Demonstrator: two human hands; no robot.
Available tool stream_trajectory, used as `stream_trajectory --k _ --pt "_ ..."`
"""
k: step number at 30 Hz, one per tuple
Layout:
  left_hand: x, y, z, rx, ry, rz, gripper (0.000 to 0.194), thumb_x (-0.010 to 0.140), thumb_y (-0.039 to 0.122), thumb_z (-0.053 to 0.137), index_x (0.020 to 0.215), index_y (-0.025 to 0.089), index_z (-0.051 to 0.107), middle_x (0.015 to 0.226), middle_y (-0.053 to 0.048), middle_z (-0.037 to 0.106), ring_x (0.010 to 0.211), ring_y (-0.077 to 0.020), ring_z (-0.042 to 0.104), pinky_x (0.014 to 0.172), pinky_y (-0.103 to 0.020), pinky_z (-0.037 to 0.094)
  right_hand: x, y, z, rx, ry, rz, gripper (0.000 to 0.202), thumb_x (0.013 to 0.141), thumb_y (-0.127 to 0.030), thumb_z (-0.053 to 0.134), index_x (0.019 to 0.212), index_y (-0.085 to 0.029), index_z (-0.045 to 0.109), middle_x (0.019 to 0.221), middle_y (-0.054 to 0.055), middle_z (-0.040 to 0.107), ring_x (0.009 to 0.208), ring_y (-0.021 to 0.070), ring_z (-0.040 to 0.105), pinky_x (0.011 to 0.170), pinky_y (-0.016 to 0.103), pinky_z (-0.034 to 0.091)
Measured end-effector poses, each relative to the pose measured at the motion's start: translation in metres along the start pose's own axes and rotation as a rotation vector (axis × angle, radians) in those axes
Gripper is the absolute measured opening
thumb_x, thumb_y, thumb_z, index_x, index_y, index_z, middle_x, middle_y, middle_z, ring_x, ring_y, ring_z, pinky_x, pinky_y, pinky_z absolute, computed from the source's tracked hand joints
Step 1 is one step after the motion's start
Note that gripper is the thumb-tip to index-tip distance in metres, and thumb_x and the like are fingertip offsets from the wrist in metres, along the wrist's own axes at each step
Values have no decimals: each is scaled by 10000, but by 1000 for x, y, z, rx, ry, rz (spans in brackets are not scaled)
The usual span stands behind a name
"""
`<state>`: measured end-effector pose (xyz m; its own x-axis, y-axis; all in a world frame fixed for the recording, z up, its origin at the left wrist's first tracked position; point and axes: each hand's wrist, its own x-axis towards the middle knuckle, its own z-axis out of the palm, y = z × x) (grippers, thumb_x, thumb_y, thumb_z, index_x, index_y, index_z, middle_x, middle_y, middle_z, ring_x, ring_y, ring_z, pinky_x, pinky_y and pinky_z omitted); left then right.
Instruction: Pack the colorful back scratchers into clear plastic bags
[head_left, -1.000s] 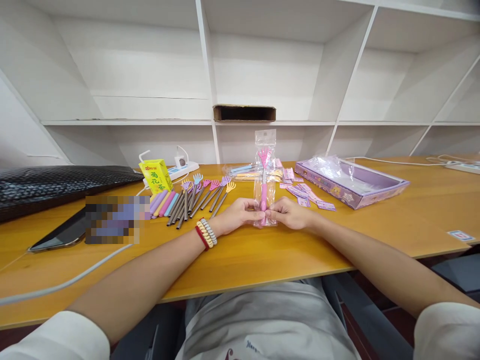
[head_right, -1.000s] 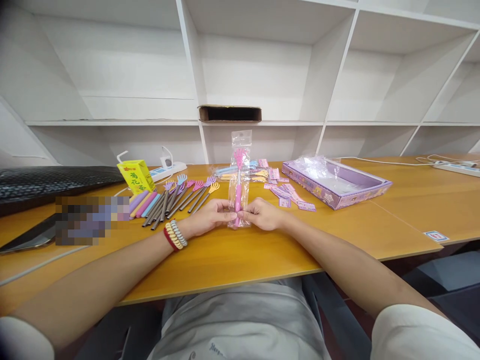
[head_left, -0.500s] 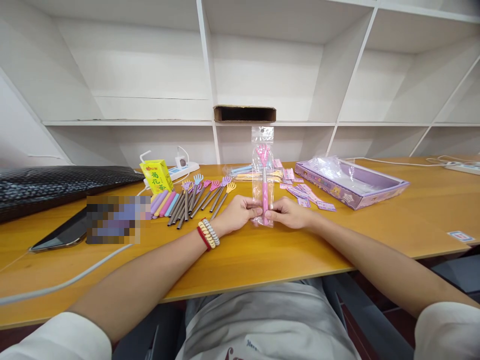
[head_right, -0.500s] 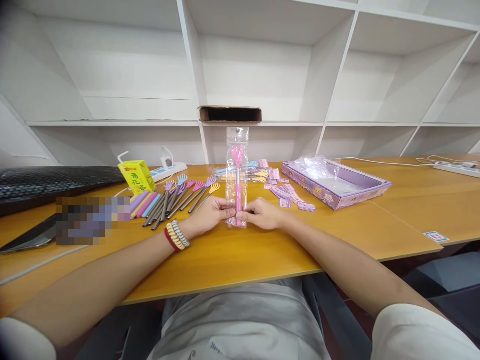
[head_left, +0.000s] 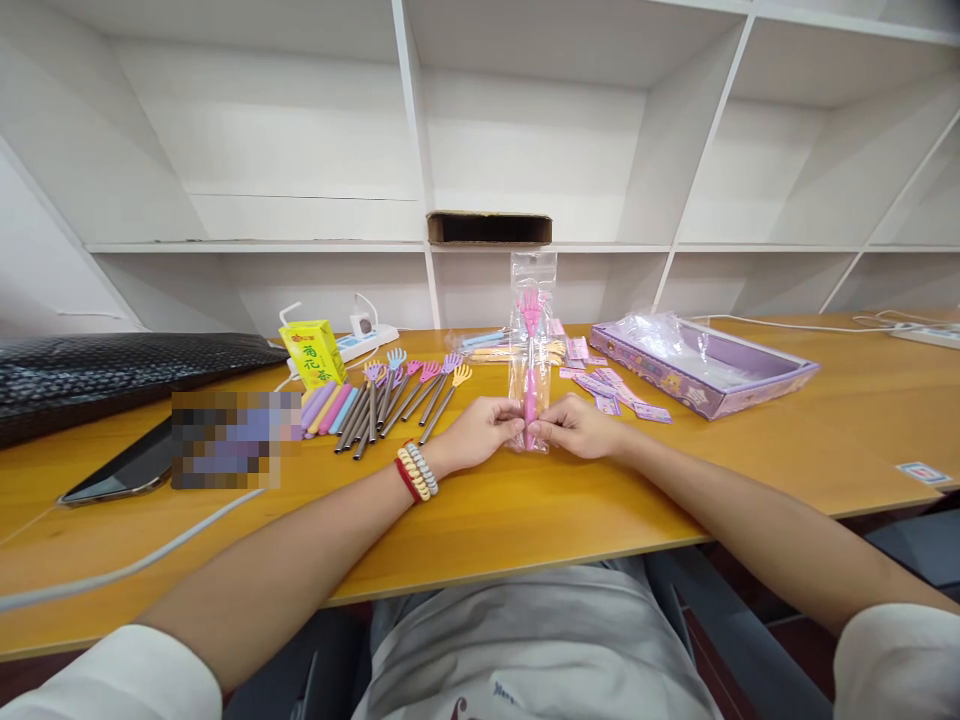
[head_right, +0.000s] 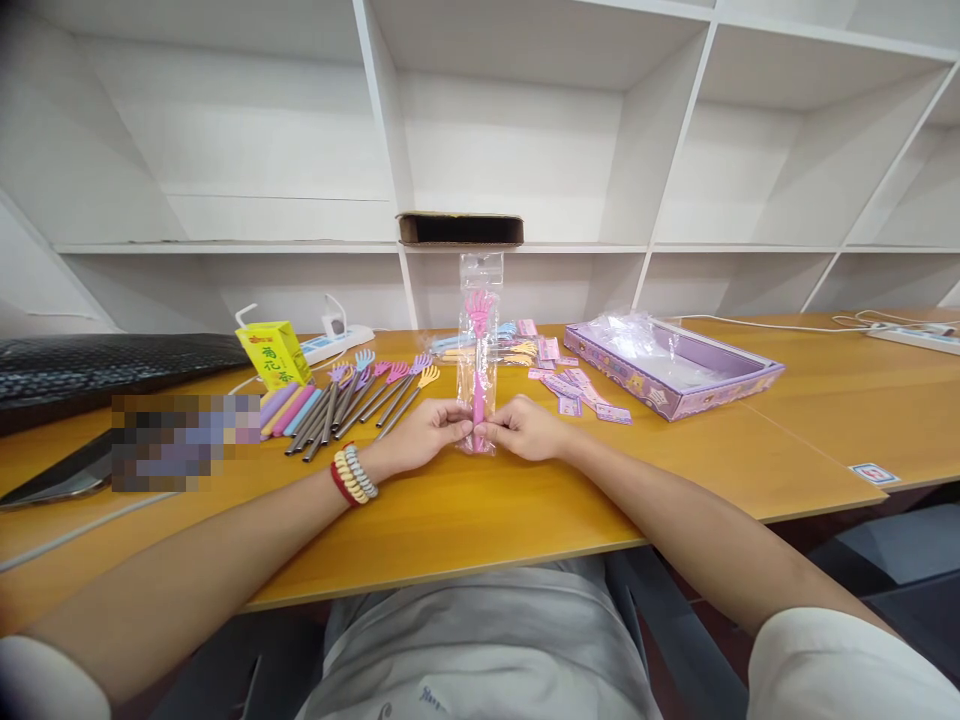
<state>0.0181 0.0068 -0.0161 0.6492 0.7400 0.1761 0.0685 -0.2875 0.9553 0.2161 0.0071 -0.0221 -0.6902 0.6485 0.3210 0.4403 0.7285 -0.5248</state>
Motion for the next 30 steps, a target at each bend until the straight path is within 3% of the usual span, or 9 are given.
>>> stream_trajectory --k 6,12,18,26,30 --pt "-2 3 0 -39 -26 21 223 748 240 641 915 93 642 857 -88 677 798 -170 633 746 -295 509 0 -4 -4 -6 -10 29 523 887 -496 377 733 -98 680 504 -35 334 479 62 252 449 211 215" --pt "-1 3 -2 -2 26 -9 225 688 244 694 833 79 647 730 -76 674 635 -157 621 643 -300 514 0 -4 -4 53 -35 36 539 883 -519 376 710 -96 663 510 -30 358 484 64 276 455 209 227" --pt "-2 8 0 6 48 -47 162 640 214 723 707 90 644 619 -51 656 554 -140 599 569 -270 500 -1 -10 -2 79 -87 -48 511 908 -482 352 847 -109 697 621 14 564 516 73 399 508 207 310" --pt "-1 5 0 -19 16 -77 180 654 177 689 802 82 653 723 -73 679 650 -162 632 642 -296 524 0 -8 -2 -43 -54 -23 543 912 -476 344 671 -93 644 495 -8 478 451 56 347 456 201 272" --pt "-1 7 -1 42 77 -44 124 660 175 678 742 89 644 679 -64 673 609 -156 624 622 -292 523 0 -10 -2 -35 -29 -30 495 897 -465 393 717 -91 662 586 27 586 506 74 454 508 202 332"
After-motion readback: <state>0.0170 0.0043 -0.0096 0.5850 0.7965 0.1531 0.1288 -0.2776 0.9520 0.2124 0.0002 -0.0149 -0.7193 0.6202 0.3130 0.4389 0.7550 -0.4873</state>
